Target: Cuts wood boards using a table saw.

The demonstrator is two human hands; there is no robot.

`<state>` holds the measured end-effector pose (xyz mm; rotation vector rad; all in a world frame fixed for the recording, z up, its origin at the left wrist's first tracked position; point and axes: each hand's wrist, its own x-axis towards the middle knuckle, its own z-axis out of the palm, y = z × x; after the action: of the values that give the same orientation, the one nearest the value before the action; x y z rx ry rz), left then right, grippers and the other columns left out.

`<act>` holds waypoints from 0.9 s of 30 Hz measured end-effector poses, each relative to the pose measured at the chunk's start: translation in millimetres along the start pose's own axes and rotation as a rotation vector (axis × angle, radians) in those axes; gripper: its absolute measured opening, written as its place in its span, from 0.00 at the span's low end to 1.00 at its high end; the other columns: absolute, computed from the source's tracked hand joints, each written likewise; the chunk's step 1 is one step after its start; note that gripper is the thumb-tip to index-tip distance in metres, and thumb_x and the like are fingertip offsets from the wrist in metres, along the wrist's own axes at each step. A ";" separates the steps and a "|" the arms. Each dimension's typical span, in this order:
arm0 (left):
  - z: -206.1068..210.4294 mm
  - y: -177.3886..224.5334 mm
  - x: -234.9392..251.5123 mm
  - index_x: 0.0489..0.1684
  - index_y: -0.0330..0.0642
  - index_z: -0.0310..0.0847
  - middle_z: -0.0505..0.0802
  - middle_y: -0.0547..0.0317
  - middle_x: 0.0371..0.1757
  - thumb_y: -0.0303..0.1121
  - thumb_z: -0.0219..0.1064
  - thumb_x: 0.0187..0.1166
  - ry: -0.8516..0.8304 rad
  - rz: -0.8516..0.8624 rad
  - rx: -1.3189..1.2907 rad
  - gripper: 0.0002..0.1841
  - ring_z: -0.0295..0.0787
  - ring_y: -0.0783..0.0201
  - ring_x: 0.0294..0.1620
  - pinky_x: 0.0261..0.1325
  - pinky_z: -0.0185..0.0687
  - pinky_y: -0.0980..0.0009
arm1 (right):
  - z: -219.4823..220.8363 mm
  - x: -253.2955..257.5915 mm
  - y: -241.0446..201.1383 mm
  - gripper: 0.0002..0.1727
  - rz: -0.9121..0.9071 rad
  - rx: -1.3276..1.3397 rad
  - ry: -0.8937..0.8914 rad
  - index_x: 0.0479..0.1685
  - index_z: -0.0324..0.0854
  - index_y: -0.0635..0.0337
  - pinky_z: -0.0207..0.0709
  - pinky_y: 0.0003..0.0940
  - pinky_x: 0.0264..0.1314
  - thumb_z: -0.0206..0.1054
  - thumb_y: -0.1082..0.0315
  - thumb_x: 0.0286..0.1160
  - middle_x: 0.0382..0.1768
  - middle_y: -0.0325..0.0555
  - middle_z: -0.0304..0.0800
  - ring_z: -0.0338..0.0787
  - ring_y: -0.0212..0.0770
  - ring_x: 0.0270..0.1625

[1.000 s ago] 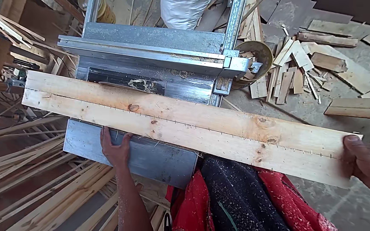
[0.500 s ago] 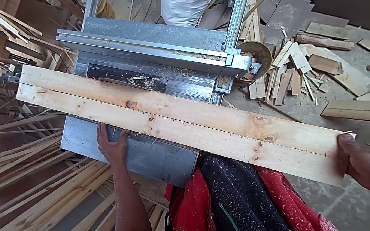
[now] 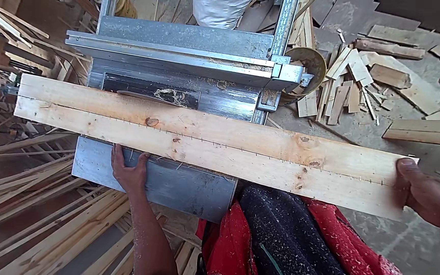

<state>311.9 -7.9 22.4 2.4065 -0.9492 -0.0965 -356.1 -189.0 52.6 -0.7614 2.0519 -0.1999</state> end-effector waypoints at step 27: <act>-12.2 -29.1 32.2 0.87 0.42 0.67 0.72 0.48 0.89 0.63 0.80 0.60 -0.017 -0.023 -0.020 0.54 0.60 0.57 0.92 0.92 0.54 0.58 | 28.3 -11.9 -11.8 0.37 -0.017 0.034 -0.102 0.61 0.80 0.51 0.86 0.48 0.39 0.44 0.28 0.83 0.40 0.45 0.89 0.92 0.41 0.39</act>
<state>357.0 -5.7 22.0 2.4025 -0.9238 -0.1347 -323.5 -187.2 49.7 -0.7530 1.9421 -0.2009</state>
